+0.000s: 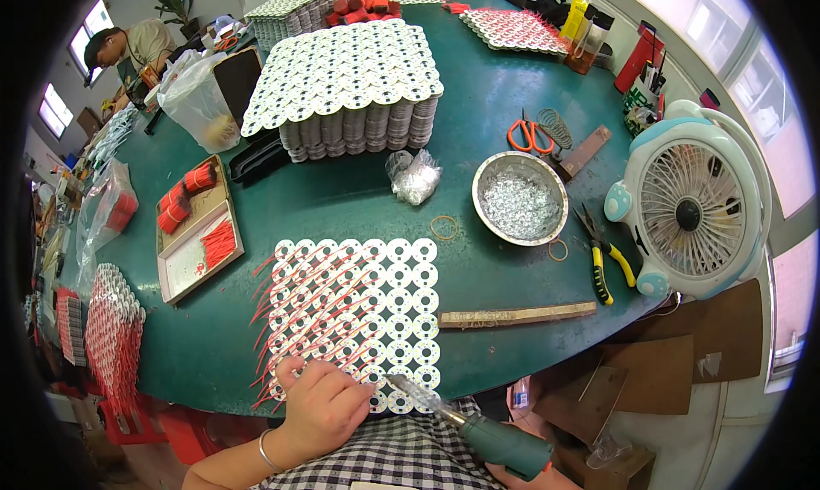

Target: The person attaches red wires onto round LED circuit boards by placing the wires by hand and soldering them with a soldering iron.

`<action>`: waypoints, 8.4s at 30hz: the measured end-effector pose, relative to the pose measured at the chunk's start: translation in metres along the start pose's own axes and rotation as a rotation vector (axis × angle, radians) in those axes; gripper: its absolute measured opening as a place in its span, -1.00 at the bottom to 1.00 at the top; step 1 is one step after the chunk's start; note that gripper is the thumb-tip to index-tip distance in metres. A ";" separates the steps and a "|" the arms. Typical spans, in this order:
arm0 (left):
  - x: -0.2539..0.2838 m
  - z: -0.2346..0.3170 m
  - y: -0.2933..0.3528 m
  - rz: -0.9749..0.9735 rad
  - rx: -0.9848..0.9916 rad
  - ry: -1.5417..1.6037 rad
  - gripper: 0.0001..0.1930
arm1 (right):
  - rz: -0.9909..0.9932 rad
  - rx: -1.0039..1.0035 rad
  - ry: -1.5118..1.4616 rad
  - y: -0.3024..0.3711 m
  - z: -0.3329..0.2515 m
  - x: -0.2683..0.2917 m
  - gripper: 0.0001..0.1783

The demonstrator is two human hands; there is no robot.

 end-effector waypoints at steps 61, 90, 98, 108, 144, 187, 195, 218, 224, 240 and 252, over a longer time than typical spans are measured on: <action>0.005 -0.015 0.028 -0.090 -0.126 0.223 -0.82 | 0.333 -0.107 -1.343 -0.142 -0.028 -0.038 -0.43; 0.118 -0.170 0.011 0.313 0.415 0.016 -0.86 | 0.390 -0.083 -1.476 -0.154 -0.010 -0.016 -0.44; 0.078 -0.240 -0.040 -0.056 0.565 -0.220 -0.74 | 0.315 -0.035 -1.400 -0.181 -0.014 -0.032 -0.41; 0.079 -0.250 -0.039 0.048 0.552 -0.189 -0.85 | 0.496 0.042 -1.216 -0.166 -0.021 -0.023 -0.41; 0.045 -0.095 -0.031 -0.146 0.452 0.790 -0.83 | 0.325 -0.087 -1.327 -0.161 -0.016 0.002 -0.36; -0.068 -0.003 -0.049 -0.766 0.689 1.945 -0.77 | 0.021 -0.024 -1.017 -0.161 -0.009 0.004 -0.29; -0.059 -0.010 -0.058 -0.640 0.673 1.736 -0.68 | 0.081 -0.001 -1.089 -0.170 -0.014 0.013 -0.25; -0.064 -0.002 -0.049 -0.773 0.731 1.763 -0.73 | 0.180 -0.006 -1.307 -0.161 -0.017 0.012 -0.26; -0.060 -0.005 -0.056 -0.795 0.698 1.659 -0.76 | 0.051 -0.139 -1.103 -0.151 -0.004 -0.005 -0.20; -0.065 -0.008 -0.060 -0.815 0.656 1.551 -0.80 | 0.035 -0.139 -0.998 -0.150 0.004 -0.006 -0.20; -0.050 -0.007 -0.064 -0.326 0.743 2.022 -0.81 | 0.321 -0.193 -0.759 -0.136 -0.015 0.019 -0.44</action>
Point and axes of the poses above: each hand's wrist, its own y-axis away from the middle knuckle, its own x-axis out of the back of the hand, z = x × y, the point moved 8 cm from there along -y, towards the middle knuckle, and after that the axes turned 8 degrees about -z, right-handed, at the moved point
